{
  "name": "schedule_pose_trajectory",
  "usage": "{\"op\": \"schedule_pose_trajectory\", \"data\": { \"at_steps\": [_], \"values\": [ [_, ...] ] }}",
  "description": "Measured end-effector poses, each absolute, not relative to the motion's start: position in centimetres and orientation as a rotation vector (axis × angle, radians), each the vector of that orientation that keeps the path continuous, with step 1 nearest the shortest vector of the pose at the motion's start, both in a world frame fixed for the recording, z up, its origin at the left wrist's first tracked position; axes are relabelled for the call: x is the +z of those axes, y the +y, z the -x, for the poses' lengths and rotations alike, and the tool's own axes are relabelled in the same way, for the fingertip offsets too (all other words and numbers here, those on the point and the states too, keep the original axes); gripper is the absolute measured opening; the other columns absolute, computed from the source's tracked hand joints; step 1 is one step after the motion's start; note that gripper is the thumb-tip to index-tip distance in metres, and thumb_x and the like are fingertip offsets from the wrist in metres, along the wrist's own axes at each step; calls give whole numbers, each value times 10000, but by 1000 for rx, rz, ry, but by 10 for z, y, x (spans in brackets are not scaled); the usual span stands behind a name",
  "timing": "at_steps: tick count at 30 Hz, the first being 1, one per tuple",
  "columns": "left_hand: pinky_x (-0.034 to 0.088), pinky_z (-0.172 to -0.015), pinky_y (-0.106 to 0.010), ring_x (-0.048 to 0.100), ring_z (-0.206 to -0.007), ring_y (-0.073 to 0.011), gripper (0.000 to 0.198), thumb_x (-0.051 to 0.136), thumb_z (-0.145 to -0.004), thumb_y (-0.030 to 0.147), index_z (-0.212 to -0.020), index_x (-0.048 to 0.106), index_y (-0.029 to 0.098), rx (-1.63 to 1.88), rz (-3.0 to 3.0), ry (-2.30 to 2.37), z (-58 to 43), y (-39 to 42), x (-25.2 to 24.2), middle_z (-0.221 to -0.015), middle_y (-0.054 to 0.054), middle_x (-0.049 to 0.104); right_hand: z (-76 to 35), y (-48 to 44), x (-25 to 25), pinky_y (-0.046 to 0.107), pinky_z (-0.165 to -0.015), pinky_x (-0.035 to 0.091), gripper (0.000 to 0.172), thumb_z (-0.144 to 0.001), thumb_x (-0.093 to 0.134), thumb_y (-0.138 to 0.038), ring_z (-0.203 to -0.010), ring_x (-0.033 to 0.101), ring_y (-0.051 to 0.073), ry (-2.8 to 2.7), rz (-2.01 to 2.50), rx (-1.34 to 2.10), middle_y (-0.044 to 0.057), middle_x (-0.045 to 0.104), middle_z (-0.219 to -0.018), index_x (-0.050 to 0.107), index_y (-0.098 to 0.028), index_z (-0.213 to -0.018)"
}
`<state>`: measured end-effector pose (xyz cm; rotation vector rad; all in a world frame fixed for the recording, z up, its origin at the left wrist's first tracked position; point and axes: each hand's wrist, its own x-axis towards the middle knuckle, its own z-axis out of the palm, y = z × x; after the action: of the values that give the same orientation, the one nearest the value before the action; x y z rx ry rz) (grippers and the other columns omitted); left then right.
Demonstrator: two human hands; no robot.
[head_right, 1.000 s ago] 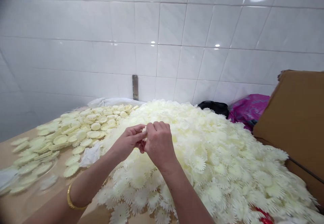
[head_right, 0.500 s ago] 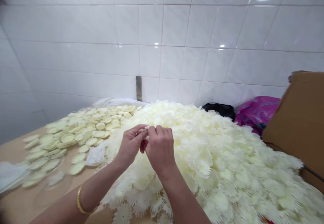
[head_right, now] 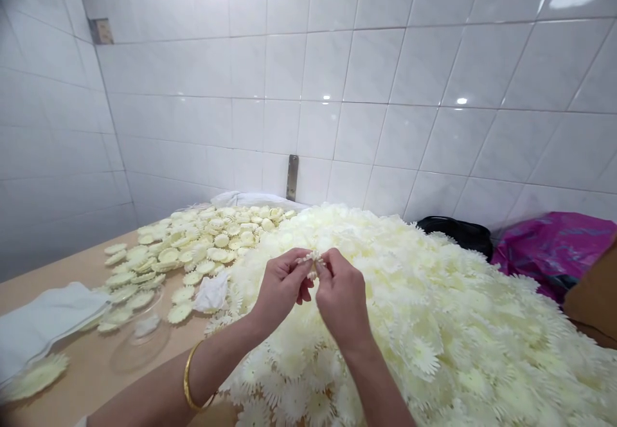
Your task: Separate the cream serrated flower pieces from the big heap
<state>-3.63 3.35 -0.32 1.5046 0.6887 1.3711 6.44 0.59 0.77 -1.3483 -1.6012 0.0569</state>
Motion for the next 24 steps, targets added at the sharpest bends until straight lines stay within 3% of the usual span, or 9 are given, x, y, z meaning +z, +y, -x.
{"op": "schedule_pose_trajectory", "data": {
  "at_steps": [4, 7, 13, 17, 24],
  "values": [
    [332, -477, -193, 413, -530, -82, 195, 430, -804, 266, -646, 490, 170, 1524, -1655, 711, 31, 23, -3, -581, 19, 457, -53, 6, -2, 298, -571, 318, 228, -821, 373, -145, -549, 400, 161, -1642, 1446, -774, 38, 469, -580, 488, -168, -626],
    [286, -457, -194, 349, -511, -79, 181, 418, -809, 273, -657, 444, 178, 1453, -1589, 718, 29, 23, -4, -564, 34, 410, -54, 9, -5, 296, -589, 309, 223, -816, 404, -134, -547, 383, 161, -1692, 1389, -969, 28, 443, -553, 504, -163, -619],
    [277, -480, -193, 314, -519, -75, 134, 388, -815, 224, -694, 424, 178, 1439, -1610, 696, 28, 19, -6, -559, 47, 378, -58, 7, -3, 291, -592, 289, 254, -809, 393, -99, -534, 363, 158, -1689, 1335, -1035, 14, 418, -524, 472, -176, -581],
    [283, -476, -191, 345, -529, -76, 114, 379, -803, 185, -705, 436, 174, 1363, -1647, 652, 27, 22, -10, -586, 36, 416, -63, 9, -6, 266, -553, 288, 228, -805, 396, -130, -483, 351, 135, -1638, 1317, -852, -3, 417, -509, 453, -174, -589],
    [311, -461, -187, 357, -500, -70, 143, 410, -814, 274, -717, 441, 173, 1400, -1668, 702, 30, 35, -14, -559, 44, 422, -66, 8, 0, 249, -538, 299, 219, -774, 393, -99, -526, 401, 152, -1718, 1173, -750, 19, 461, -516, 432, -178, -573]
  ]
}}
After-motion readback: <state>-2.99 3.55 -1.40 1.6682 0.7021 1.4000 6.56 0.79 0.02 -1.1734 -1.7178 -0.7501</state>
